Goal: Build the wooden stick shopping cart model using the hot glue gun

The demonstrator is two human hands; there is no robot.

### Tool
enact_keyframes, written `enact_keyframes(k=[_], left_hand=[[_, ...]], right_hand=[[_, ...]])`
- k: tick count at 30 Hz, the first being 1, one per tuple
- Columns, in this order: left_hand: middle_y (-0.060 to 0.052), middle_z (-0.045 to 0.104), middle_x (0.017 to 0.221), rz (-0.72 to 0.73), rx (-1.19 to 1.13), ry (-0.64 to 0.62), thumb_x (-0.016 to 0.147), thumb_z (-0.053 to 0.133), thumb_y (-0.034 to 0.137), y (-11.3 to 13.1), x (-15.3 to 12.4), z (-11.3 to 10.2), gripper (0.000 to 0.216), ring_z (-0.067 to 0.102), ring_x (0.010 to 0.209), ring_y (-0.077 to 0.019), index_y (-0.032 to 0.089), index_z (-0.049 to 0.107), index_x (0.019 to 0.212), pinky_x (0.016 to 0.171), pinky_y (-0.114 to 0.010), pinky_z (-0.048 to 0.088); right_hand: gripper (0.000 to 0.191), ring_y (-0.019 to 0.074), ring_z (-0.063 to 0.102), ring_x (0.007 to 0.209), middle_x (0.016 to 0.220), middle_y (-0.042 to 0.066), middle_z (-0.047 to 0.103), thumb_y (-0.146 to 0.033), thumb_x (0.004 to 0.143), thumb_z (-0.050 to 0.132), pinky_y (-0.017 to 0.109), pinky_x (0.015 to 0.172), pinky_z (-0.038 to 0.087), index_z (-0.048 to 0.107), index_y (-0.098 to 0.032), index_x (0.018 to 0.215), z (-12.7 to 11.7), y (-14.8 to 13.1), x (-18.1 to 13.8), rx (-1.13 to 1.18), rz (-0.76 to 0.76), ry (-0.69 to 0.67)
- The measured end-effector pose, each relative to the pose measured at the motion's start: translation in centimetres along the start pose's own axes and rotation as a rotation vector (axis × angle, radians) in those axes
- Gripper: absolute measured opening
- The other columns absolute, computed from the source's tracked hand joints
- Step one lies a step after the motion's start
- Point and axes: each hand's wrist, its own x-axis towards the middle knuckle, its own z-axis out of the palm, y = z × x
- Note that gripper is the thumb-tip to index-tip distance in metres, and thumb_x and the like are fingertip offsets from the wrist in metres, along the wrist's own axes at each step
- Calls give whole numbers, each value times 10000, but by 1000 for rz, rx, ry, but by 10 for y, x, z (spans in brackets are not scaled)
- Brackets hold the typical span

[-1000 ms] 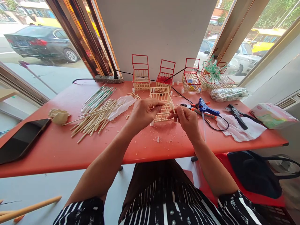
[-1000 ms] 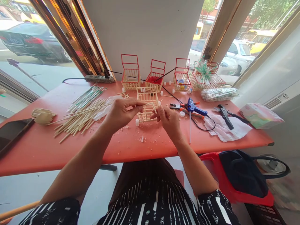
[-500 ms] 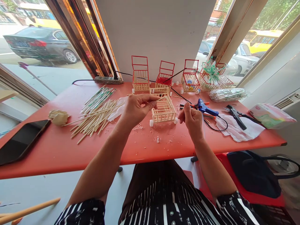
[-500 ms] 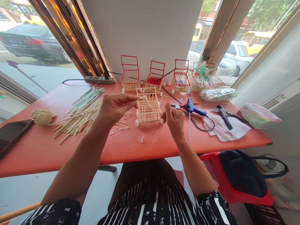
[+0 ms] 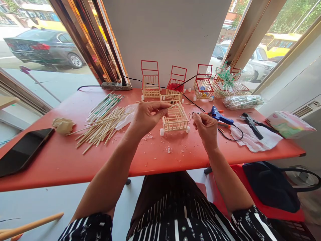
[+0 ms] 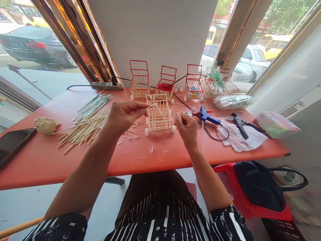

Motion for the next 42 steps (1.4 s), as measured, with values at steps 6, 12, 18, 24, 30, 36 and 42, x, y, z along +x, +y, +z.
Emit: enact_keyframes(k=[6, 12, 18, 24, 30, 36, 42], left_hand=[[-30, 815, 792, -26, 23, 9, 902, 789, 217, 2, 0, -1, 123, 770, 777, -179, 201, 881, 982, 782, -303, 618], [-28, 813, 790, -7, 32, 40, 900, 775, 214, 1, 1, -3, 164, 756, 771, -168, 201, 886, 1020, 769, -289, 615], [-50, 817, 784, 11, 10, 43, 897, 791, 327, 1, 0, -1, 179, 759, 759, -188, 195, 881, 977, 765, -313, 624], [-48, 821, 793, 19, 34, 7, 901, 739, 313, 3, -3, 6, 183, 773, 781, -199, 203, 875, 955, 755, -304, 623], [-53, 849, 879, 27, 103, -41, 895, 695, 242, 2, -6, 12, 204, 782, 805, -201, 212, 879, 979, 765, -295, 616], [-68, 867, 1017, 43, 145, -68, 907, 681, 209, 0, -9, 20, 230, 808, 935, -233, 217, 878, 1025, 882, -339, 633], [-70, 866, 1046, 71, 185, -89, 918, 683, 200, 0, -10, 22, 233, 808, 974, -238, 219, 874, 1051, 910, -337, 622]], right_hand=[[398, 142, 572, 637, 685, 3, 662, -582, 898, 736, 290, 638, 454, 635, -230, 742, 2, 11, 4, 5, 76, -66], [325, 145, 633, 684, 816, 37, 785, -535, 946, 711, 286, 672, 497, 740, -212, 940, 1, 12, 4, 36, 73, -51], [593, 117, 482, 534, 537, -26, 543, -704, 973, 646, 288, 579, 401, 596, -226, 625, -2, 6, 1, -9, 47, -26], [486, 142, 584, 674, 828, 32, 752, -689, 1002, 617, 285, 639, 478, 742, -220, 974, 3, 4, -2, 67, 7, -113], [499, 165, 658, 707, 862, 65, 807, -690, 1001, 611, 299, 658, 531, 774, -218, 979, 7, 2, -5, 65, 11, -186], [499, 183, 711, 747, 831, 68, 817, -702, 954, 667, 315, 720, 576, 772, -217, 900, 8, -3, -5, 62, 29, -197], [439, 158, 694, 677, 755, 48, 799, -635, 947, 703, 287, 675, 552, 770, -202, 918, 9, 0, -5, 84, 59, -205]])
